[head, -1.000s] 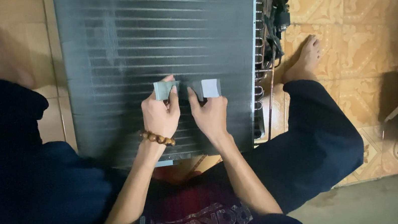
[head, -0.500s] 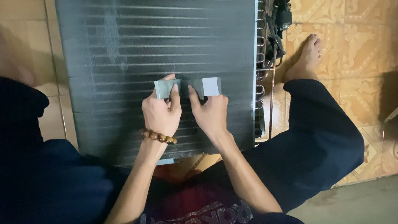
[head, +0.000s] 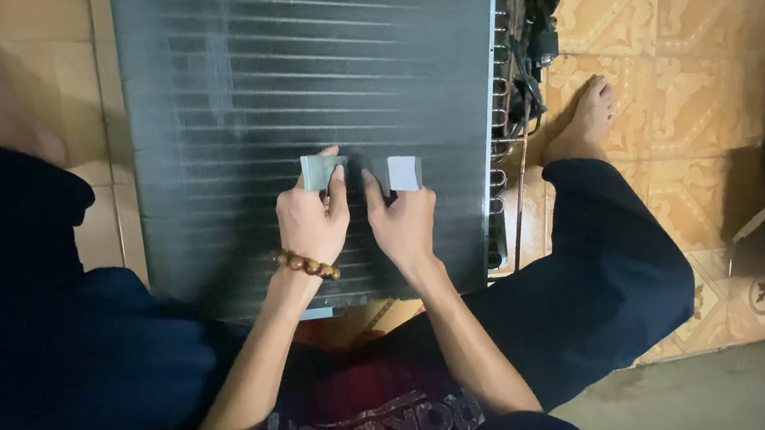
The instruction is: Straightening the metal fins of an air conditioner condenser or evaporator coil using small plastic cards
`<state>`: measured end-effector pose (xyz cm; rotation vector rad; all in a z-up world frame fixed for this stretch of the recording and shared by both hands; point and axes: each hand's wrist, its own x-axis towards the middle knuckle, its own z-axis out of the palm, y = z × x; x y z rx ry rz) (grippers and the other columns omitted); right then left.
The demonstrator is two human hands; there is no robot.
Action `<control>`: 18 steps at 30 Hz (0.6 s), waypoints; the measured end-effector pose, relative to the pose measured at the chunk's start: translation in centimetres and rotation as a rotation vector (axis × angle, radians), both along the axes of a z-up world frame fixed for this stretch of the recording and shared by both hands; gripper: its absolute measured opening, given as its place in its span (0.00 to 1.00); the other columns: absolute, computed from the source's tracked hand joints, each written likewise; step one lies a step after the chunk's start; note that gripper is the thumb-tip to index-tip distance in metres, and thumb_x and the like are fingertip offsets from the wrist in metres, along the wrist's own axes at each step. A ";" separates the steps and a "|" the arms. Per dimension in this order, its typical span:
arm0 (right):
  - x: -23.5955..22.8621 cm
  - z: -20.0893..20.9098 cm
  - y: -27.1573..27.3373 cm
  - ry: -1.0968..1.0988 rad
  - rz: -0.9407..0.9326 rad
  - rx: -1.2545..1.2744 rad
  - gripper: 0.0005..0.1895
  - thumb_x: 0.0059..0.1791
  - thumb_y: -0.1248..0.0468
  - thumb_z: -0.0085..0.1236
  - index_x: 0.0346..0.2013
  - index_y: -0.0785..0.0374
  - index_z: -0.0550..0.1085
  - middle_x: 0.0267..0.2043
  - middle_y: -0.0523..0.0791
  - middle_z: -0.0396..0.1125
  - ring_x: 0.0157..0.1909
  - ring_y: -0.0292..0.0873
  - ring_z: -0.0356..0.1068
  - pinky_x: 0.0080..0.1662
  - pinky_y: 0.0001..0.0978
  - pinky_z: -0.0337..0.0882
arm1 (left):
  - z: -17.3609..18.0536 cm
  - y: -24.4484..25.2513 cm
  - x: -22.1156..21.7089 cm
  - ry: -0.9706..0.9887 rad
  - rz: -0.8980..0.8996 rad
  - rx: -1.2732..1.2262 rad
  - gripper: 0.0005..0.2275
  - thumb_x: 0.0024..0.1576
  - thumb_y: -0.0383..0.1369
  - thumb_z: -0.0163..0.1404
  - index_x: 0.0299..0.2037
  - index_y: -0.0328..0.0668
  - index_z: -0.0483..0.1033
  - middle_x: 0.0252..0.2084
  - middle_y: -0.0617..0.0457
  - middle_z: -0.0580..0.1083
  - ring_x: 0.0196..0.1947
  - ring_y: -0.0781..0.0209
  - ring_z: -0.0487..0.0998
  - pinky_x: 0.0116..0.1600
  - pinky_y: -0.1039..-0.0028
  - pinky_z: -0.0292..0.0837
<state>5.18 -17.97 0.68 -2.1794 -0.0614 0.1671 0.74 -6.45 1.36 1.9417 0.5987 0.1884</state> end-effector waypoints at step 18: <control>0.5 0.6 -0.4 0.069 -0.076 0.199 0.14 0.51 0.69 0.61 0.47 0.78 0.74 0.30 0.59 0.75 0.27 0.45 0.76 0.28 0.37 0.73 | -0.4 1.4 0.4 0.000 0.058 -0.161 0.13 0.63 0.31 0.50 0.56 0.44 0.79 0.32 0.31 0.79 0.30 0.41 0.84 0.31 0.61 0.82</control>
